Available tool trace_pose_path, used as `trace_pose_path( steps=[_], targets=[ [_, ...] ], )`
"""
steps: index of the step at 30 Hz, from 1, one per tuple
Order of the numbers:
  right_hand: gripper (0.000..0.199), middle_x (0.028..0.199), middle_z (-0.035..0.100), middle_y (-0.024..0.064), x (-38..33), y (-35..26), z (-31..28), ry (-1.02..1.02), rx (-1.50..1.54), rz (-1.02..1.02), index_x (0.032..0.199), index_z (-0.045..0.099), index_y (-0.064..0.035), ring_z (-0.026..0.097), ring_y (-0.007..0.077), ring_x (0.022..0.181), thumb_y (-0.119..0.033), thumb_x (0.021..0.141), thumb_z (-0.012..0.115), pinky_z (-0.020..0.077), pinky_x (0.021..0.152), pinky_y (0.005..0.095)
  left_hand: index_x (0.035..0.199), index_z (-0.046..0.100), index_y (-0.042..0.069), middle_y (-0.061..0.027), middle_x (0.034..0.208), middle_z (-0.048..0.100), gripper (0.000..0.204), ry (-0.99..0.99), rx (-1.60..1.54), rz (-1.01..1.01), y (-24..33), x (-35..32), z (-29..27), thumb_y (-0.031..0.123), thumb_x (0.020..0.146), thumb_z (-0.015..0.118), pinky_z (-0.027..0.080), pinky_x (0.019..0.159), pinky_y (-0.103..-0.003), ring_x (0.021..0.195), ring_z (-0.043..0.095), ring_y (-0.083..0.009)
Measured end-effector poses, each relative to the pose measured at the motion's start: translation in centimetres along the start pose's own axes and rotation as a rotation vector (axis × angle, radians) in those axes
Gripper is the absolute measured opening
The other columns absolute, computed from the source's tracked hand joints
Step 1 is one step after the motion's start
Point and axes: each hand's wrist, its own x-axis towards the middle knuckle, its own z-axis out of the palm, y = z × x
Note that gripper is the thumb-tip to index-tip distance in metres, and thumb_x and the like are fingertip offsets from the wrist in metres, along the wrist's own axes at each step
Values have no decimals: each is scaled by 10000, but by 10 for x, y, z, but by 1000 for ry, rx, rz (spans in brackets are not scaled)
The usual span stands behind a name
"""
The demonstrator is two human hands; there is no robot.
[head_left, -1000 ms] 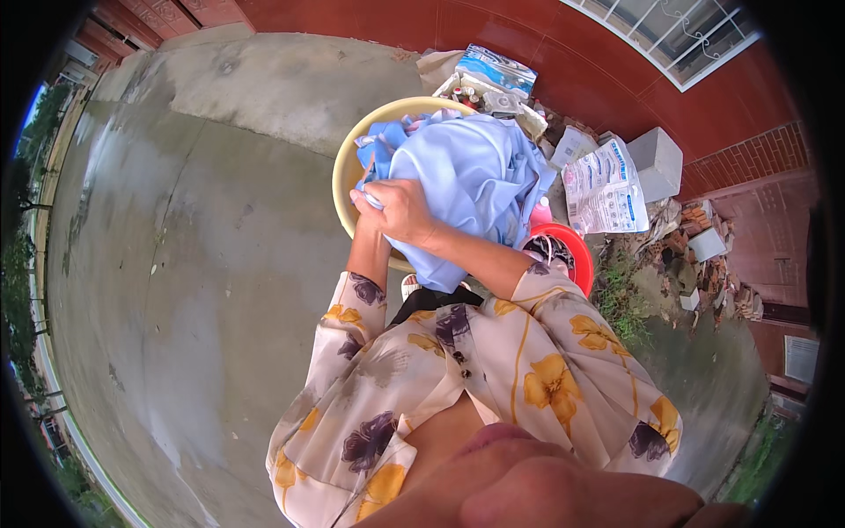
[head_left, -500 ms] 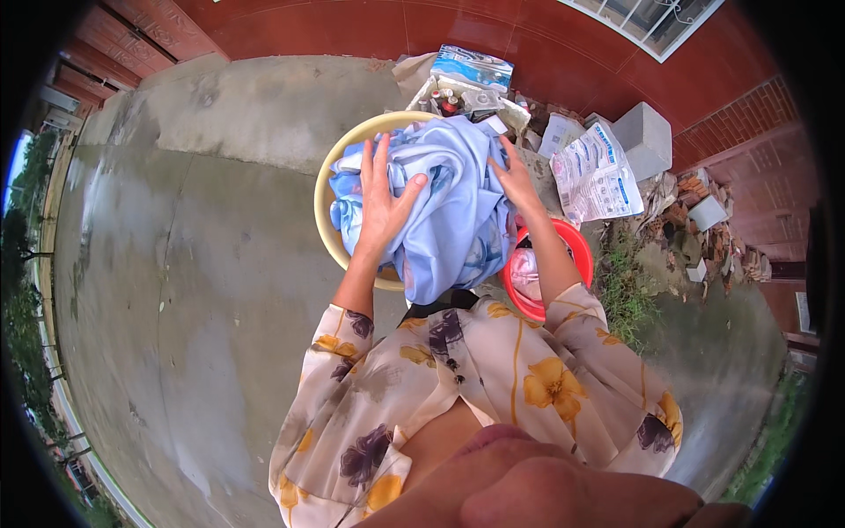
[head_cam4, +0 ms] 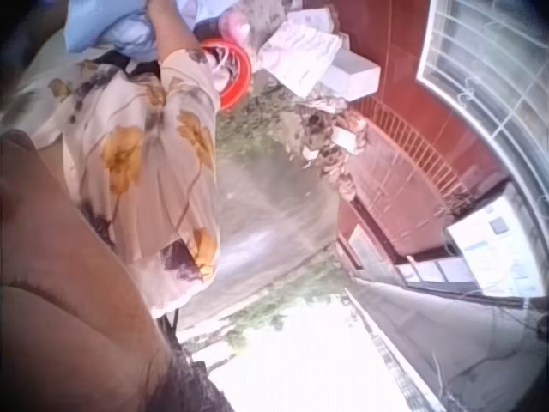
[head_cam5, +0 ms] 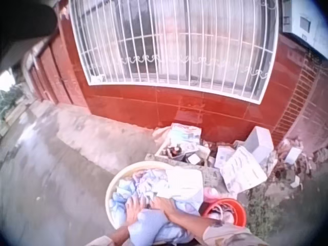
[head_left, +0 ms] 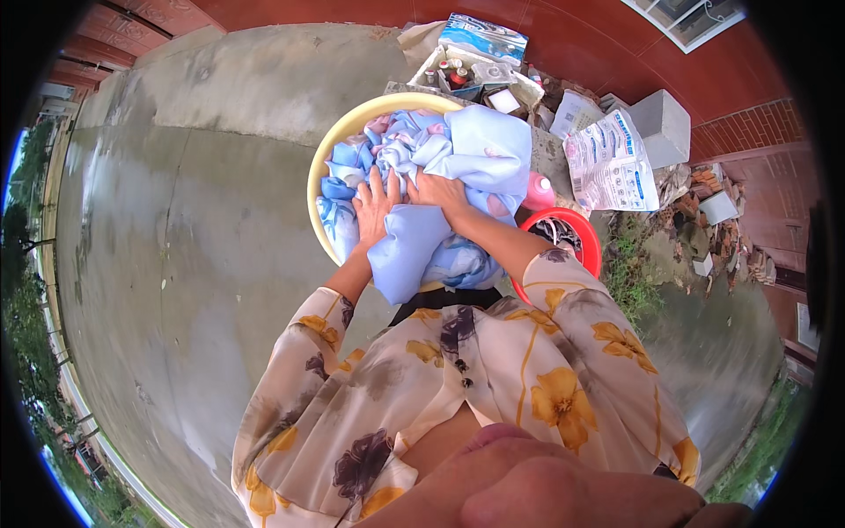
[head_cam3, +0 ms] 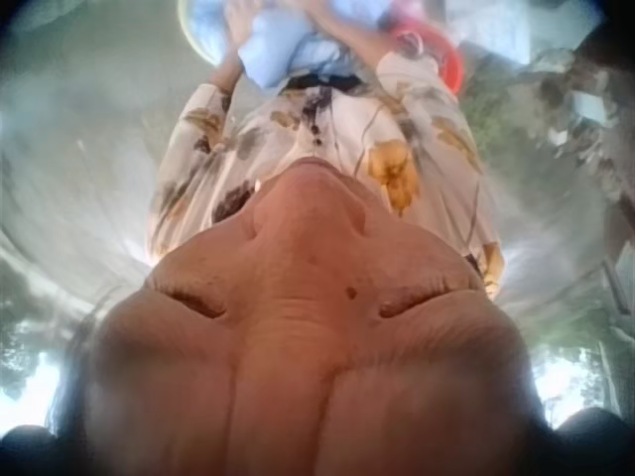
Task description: The person washes a blue patterned cloth by hand in a yellow basin of soapy water, scrubbing the material and lifting it to check it.
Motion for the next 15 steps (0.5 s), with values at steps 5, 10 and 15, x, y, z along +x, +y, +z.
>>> trace_pose_path(
  steps=[5, 10, 15],
  targets=[
    [398, 901, 716, 244, 34, 15, 18, -450, 49, 36, 1039, 683, 14, 710, 387, 808, -349, 929, 564, 537, 733, 481, 1042, 540, 0, -174, 1000, 533, 319, 111, -59, 36, 4, 24, 31, 278, 887, 562, 517, 703, -481, 957, 576, -367],
    [421, 949, 701, 263, 50, 30, 48, -419, 30, 84, 1108, 648, 17, 698, 394, 856, -358, 941, 557, 526, 780, 476, 1011, 580, 33, -176, 904, 591, 217, -15, -16, 66, 42, 42, -4, 224, 910, 571, 533, 766, -436, 902, 627, -340],
    [452, 998, 687, 282, 57, 32, 65, -328, 68, 82, 1177, 613, 21, 687, 401, 904, -367, 954, 550, 514, 827, 471, 1051, 593, 34, -183, 957, 612, 222, -67, -105, 32, 31, 47, 16, 215, 925, 577, 523, 813, -402, 943, 632, -314]
  ],
)
